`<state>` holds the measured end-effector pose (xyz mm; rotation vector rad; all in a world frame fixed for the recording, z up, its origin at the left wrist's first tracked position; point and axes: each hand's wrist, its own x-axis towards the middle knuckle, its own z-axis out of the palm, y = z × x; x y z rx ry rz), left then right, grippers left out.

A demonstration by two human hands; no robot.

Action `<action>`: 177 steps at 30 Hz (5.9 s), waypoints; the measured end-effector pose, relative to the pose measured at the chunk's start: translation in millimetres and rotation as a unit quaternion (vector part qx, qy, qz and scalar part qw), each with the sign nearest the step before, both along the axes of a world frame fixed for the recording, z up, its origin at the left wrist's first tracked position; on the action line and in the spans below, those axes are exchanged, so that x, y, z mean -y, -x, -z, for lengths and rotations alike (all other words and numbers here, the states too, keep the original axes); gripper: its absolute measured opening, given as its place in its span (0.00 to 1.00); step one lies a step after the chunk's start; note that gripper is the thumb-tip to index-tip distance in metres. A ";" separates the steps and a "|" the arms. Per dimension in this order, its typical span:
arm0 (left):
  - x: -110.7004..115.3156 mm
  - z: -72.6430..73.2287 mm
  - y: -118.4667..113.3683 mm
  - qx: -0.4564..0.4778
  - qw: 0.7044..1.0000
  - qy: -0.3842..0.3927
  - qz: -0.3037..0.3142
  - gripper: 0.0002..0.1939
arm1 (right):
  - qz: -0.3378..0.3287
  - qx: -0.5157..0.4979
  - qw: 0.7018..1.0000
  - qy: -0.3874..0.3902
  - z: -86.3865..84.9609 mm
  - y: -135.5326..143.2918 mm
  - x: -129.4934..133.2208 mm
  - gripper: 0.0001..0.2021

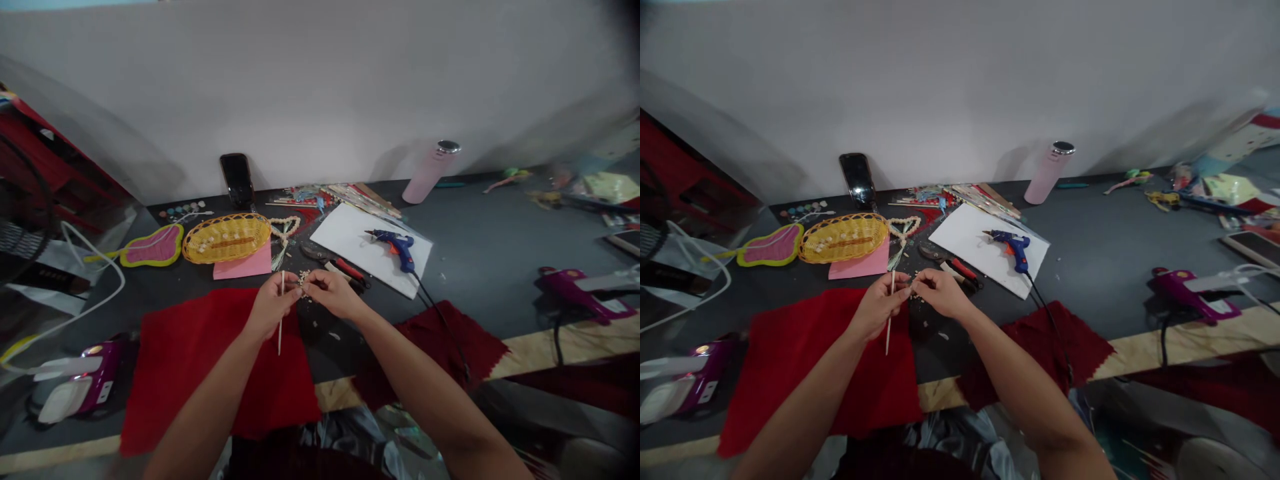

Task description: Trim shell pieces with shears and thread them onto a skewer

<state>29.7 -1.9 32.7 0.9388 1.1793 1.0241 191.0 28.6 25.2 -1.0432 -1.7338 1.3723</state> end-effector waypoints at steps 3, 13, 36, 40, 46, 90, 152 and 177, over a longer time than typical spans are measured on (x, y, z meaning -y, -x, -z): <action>0.7 0.0 -2.5 0.030 0.999 0.025 0.032 0.20 | 0.000 -0.034 0.999 0.033 0.1 -3.1 -3.8 0.12; 4.2 -17.1 1.9 0.044 0.995 0.025 0.081 0.24 | 0.007 -0.080 0.996 0.047 -3.4 -8.7 -7.1 0.14; 1.4 -7.7 3.7 -0.050 0.999 -0.007 0.021 0.12 | -0.043 -0.069 0.996 0.032 -7.1 5.4 4.5 0.12; 1.8 -5.0 2.0 -0.057 0.998 -0.003 -0.006 0.09 | -0.027 -0.076 0.996 0.033 -5.0 9.6 6.2 0.11; 2.1 -9.0 2.4 -0.045 0.999 0.000 0.006 0.11 | -0.035 -0.111 0.991 0.073 -2.2 8.5 5.1 0.11; 1.6 -11.4 11.5 -0.090 0.990 -0.050 0.101 0.21 | -0.002 -0.046 0.999 0.021 -4.5 -4.2 -2.1 0.13; 8.5 -11.3 3.5 -0.348 0.919 -0.188 0.001 0.10 | 0.029 -0.086 0.993 0.078 0.2 11.0 6.0 0.14; 5.2 -14.3 8.8 -0.486 0.847 -0.211 0.053 0.11 | -0.023 -0.085 0.992 0.087 -0.2 1.7 1.5 0.13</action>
